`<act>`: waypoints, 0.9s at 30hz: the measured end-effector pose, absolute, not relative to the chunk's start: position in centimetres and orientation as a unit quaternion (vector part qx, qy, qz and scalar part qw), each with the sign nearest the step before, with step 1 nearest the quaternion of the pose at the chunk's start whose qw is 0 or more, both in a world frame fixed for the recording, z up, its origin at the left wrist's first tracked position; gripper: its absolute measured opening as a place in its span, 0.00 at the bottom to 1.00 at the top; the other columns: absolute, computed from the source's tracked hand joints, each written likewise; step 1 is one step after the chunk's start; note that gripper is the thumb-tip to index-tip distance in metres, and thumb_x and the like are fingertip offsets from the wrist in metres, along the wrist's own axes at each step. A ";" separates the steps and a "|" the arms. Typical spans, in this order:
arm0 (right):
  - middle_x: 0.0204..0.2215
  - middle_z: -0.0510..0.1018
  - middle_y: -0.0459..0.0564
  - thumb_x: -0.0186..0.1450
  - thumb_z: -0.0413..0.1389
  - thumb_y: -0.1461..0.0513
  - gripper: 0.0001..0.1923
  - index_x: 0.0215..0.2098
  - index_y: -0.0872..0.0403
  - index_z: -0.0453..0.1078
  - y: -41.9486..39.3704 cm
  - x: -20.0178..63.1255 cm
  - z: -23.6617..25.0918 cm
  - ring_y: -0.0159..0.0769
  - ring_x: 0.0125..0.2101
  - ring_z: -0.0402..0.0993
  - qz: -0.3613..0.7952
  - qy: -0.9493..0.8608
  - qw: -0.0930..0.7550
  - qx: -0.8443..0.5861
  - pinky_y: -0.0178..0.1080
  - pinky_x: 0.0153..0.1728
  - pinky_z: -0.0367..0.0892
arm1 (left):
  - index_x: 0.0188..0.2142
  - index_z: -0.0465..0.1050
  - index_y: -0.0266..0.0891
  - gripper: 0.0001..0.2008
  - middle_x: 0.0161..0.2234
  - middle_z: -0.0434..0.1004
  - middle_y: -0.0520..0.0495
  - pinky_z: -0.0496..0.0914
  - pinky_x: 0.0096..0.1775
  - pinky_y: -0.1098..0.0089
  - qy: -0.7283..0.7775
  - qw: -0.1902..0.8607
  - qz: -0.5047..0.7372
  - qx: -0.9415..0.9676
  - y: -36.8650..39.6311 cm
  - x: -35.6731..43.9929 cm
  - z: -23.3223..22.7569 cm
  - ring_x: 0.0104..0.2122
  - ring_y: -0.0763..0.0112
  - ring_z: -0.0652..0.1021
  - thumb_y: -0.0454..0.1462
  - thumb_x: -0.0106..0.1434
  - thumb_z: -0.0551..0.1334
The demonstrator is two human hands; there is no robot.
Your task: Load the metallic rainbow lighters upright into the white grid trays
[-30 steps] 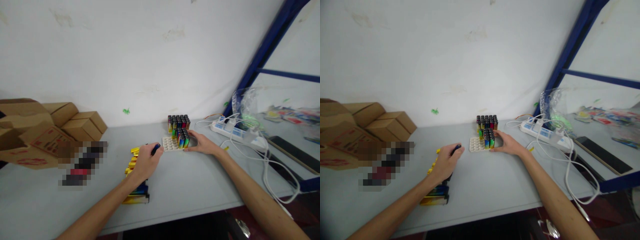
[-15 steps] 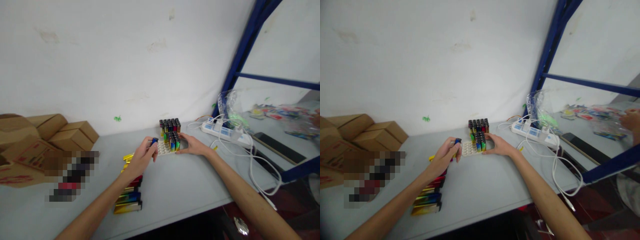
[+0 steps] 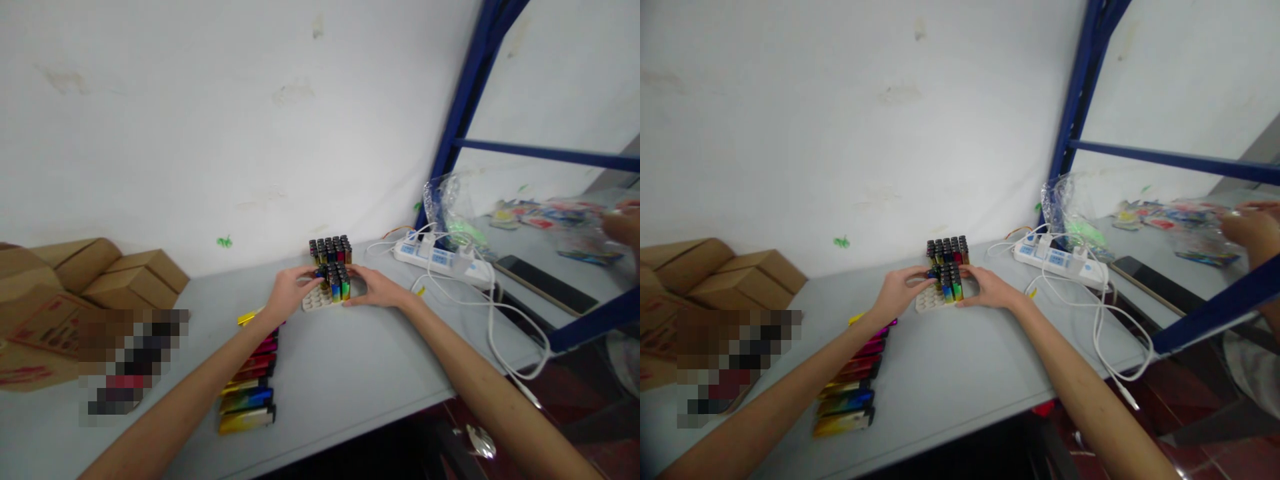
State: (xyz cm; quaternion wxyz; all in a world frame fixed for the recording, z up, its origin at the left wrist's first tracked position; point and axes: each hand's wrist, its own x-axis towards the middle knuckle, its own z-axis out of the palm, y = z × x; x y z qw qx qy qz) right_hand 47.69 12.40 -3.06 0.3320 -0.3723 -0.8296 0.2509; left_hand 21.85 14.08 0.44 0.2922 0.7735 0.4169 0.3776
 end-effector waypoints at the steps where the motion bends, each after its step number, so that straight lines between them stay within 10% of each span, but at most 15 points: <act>1: 0.59 0.72 0.60 0.54 0.70 0.52 0.45 0.64 0.54 0.59 12.4 47.7 -3.1 0.48 0.55 0.73 0.249 -0.830 0.332 -0.373 0.50 0.58 0.68 | 0.43 0.78 0.36 0.17 0.38 0.83 0.44 0.79 0.47 0.60 0.412 0.291 0.379 0.776 14.1 21.9 0.4 0.38 0.62 0.82 0.46 0.60 0.66; 16: 0.58 0.73 0.58 0.53 0.70 0.53 0.45 0.64 0.52 0.59 12.5 47.8 -3.4 0.48 0.56 0.73 0.251 -0.829 0.339 -0.368 0.51 0.60 0.67 | 0.43 0.74 0.40 0.09 0.31 0.81 0.48 0.74 0.37 0.67 0.350 0.197 0.210 0.891 15.5 22.1 3.5 0.32 0.63 0.82 0.37 0.62 0.62; 27: 0.58 0.73 0.58 0.54 0.70 0.53 0.44 0.64 0.52 0.58 12.5 47.7 -3.2 0.47 0.55 0.73 0.249 -0.827 0.340 -0.372 0.51 0.59 0.68 | 0.57 0.62 0.42 0.25 0.31 0.79 0.50 0.75 0.38 0.66 0.399 0.212 0.255 0.855 14.2 21.8 2.3 0.31 0.65 0.81 0.42 0.62 0.64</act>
